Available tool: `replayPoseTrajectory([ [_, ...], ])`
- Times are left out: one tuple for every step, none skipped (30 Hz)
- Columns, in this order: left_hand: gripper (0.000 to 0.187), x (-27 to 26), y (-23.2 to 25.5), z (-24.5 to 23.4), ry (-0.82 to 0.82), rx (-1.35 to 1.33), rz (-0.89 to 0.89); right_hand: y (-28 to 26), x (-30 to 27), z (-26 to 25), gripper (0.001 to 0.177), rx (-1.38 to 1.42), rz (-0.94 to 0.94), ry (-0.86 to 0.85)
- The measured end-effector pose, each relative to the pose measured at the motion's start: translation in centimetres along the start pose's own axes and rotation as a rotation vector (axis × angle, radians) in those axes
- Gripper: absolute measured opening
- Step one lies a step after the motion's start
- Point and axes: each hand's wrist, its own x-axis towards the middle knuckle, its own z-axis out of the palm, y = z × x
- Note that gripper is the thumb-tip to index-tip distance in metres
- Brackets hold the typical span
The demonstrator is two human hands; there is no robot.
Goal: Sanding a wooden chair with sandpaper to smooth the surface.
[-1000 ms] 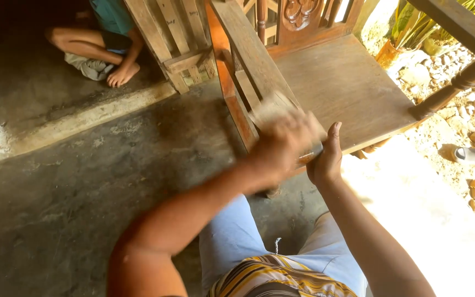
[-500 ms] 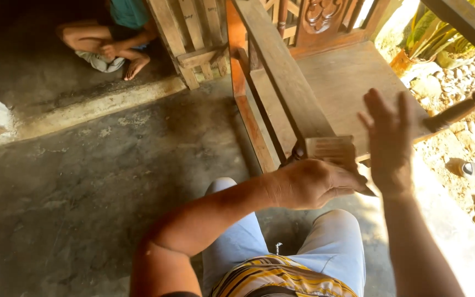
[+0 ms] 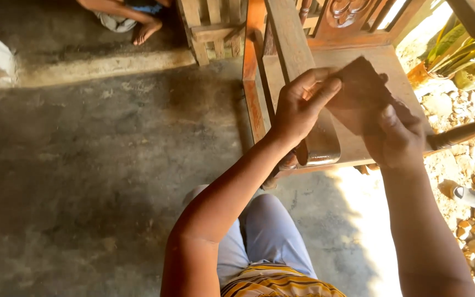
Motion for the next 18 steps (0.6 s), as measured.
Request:
replayPoseTrajectory([
  [0.039, -0.4, 0.1, -0.2, -0.024, 0.279, 0.112, -1.0, -0.3, 1.3, 0.038, -0.286, -0.135, -0.009],
  [0.044, -0.9, 0.2, -0.4, -0.050, 0.559, 0.219, -2.1, -0.7, 2.8, 0.039, -0.568, -0.271, -0.016],
  [0.044, -1.1, 0.2, -0.6, -0.033, 0.563, 0.221, -2.1, -2.7, 3.6, 0.039, -0.562, -0.266, -0.031],
  [0.043, -1.4, 0.4, -0.9, -0.020, 0.666, 0.242, -2.3, -4.8, 4.5, 0.040, -1.015, -0.234, 0.022],
  [0.041, -1.4, 0.6, -1.2, -0.012, 0.772, 0.267, -2.4, -6.7, 5.4, 0.046, -1.465, -0.203, 0.084],
  [0.041, -1.0, 0.6, -1.6, -0.001, 0.779, 0.272, -0.5, -7.6, 5.8, 0.046, -1.459, -0.211, 0.073],
  [0.050, -0.7, 0.5, -1.9, -0.057, 0.790, 0.220, 1.4, -8.6, 6.2, 0.051, -1.541, -0.123, -0.038],
  [0.066, -0.3, 0.3, -2.2, -0.114, 0.801, 0.168, 3.4, -9.7, 6.6, 0.060, -1.620, -0.032, -0.150],
  [0.066, 0.6, -0.6, -2.3, -0.110, 0.801, 0.167, 3.9, -7.8, 7.0, 0.060, -1.618, -0.033, -0.155],
  [0.072, 1.6, -1.6, -2.4, -0.149, 0.739, 0.148, 4.5, -5.8, 7.3, 0.055, -1.703, -0.190, -0.102],
  [0.080, 2.5, -2.8, -2.6, -0.186, 0.678, 0.128, 5.3, -4.0, 7.4, 0.052, -1.778, -0.352, -0.048],
  [0.080, 3.3, -2.5, -2.8, -0.181, 0.681, 0.127, 5.2, -3.7, 7.5, 0.052, -1.774, -0.353, -0.052],
  [0.097, 4.3, -2.0, -3.1, -0.220, 0.699, -0.032, 5.0, -3.3, 7.9, 0.052, -1.727, -0.334, -0.030],
  [0.117, 5.4, -1.5, -3.4, -0.259, 0.715, -0.191, 4.8, -2.8, 8.3, 0.052, -1.681, -0.316, -0.008],
  [0.117, 5.8, -1.3, -3.0, -0.264, 0.711, -0.184, 5.3, -4.8, 7.8, 0.052, -1.689, -0.319, -0.005],
  [0.115, 6.2, -1.2, -2.6, -0.362, 0.857, -0.210, 5.9, -6.8, 7.4, 0.051, -1.675, -0.296, 0.026],
  [0.113, 6.7, -0.5, -2.5, -0.464, 1.017, -0.232, 6.7, -8.6, 7.3, 0.052, -1.651, -0.281, 0.067],
  [0.113, 7.2, -0.9, -2.2, -0.473, 1.027, -0.223, 6.9, -8.0, 7.3, 0.052, -1.651, -0.291, 0.081],
])
